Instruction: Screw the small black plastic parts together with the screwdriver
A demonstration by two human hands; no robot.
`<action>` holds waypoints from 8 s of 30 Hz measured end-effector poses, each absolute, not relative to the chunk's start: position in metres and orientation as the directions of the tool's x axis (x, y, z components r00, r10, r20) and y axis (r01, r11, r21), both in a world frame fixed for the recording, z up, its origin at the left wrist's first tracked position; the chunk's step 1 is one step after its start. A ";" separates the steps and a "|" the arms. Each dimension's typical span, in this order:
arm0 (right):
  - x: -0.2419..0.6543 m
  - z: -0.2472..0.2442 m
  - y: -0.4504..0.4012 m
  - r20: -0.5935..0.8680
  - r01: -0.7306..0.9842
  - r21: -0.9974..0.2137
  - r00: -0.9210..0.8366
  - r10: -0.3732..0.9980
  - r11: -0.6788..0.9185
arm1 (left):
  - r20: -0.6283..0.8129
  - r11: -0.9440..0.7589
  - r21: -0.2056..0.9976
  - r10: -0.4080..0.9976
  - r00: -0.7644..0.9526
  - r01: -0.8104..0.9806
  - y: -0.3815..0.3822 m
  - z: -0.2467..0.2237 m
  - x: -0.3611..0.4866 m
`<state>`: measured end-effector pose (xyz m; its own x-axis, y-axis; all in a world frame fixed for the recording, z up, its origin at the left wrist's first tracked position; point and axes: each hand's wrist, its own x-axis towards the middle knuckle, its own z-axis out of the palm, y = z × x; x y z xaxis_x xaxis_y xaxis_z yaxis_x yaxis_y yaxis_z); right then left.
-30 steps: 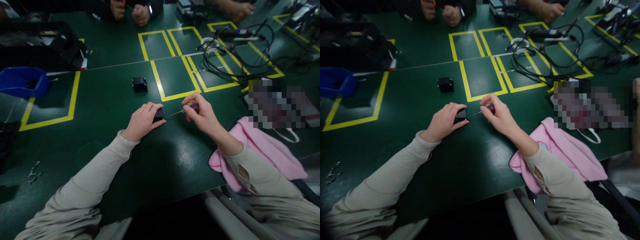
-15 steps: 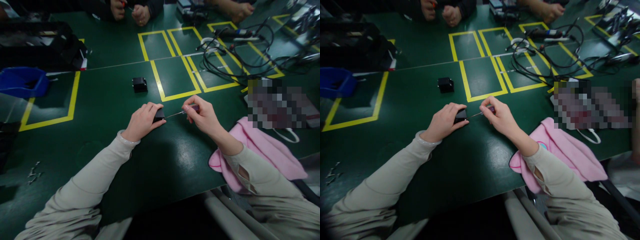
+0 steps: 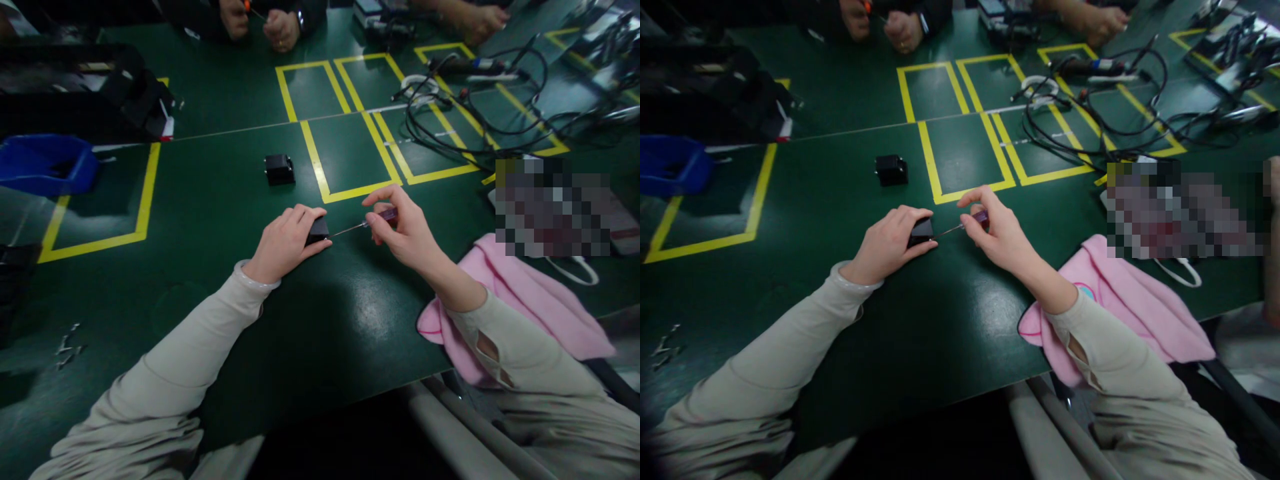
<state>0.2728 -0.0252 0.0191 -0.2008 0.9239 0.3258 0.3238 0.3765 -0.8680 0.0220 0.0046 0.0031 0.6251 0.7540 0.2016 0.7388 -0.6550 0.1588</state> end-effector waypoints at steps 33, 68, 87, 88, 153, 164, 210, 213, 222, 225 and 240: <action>0.272 0.018 -0.024 0.315 0.302 -0.882 -0.194 0.929 0.362 | 0.213 -0.653 0.146 0.754 0.621 0.743 0.004 0.002 0.022; 0.272 0.019 -0.024 0.326 0.301 -0.877 -0.202 0.924 0.375 | 0.221 -0.658 0.161 0.750 0.623 0.735 0.005 0.001 0.022; 0.272 0.019 -0.024 0.350 0.283 -0.875 -0.193 0.917 0.393 | 0.212 -0.656 0.162 0.752 0.624 0.737 0.004 0.002 0.022; 0.272 0.019 -0.024 0.342 0.284 -0.878 -0.194 0.920 0.386 | 0.211 -0.656 0.162 0.753 0.623 0.737 0.005 0.002 0.022; 0.272 0.016 -0.024 0.327 0.284 -0.887 -0.173 0.929 0.365 | 0.209 -0.653 0.151 0.755 0.622 0.742 0.005 0.002 0.022; 0.271 0.018 -0.025 0.350 0.294 -0.873 -0.175 0.920 0.388 | 0.210 -0.655 0.165 0.754 0.623 0.737 0.004 0.003 0.022; 0.271 0.015 -0.023 0.378 0.305 -0.860 -0.157 0.912 0.409 | 0.214 -0.659 0.159 0.750 0.626 0.735 0.005 0.002 0.022; 0.271 0.014 -0.023 0.354 0.292 -0.874 -0.165 0.921 0.388 | 0.213 -0.659 0.157 0.749 0.627 0.735 0.005 0.002 0.022; 0.272 0.016 -0.023 0.370 0.313 -0.860 -0.163 0.915 0.404 | 0.205 -0.656 0.158 0.753 0.625 0.738 0.005 0.002 0.021; 0.271 0.017 -0.023 0.360 0.303 -0.867 -0.167 0.918 0.396 | 0.204 -0.655 0.161 0.754 0.624 0.739 0.005 0.003 0.022; 0.271 0.016 -0.024 0.346 0.295 -0.878 -0.152 0.926 0.376 | 0.199 -0.650 0.162 0.758 0.621 0.742 0.004 0.004 0.022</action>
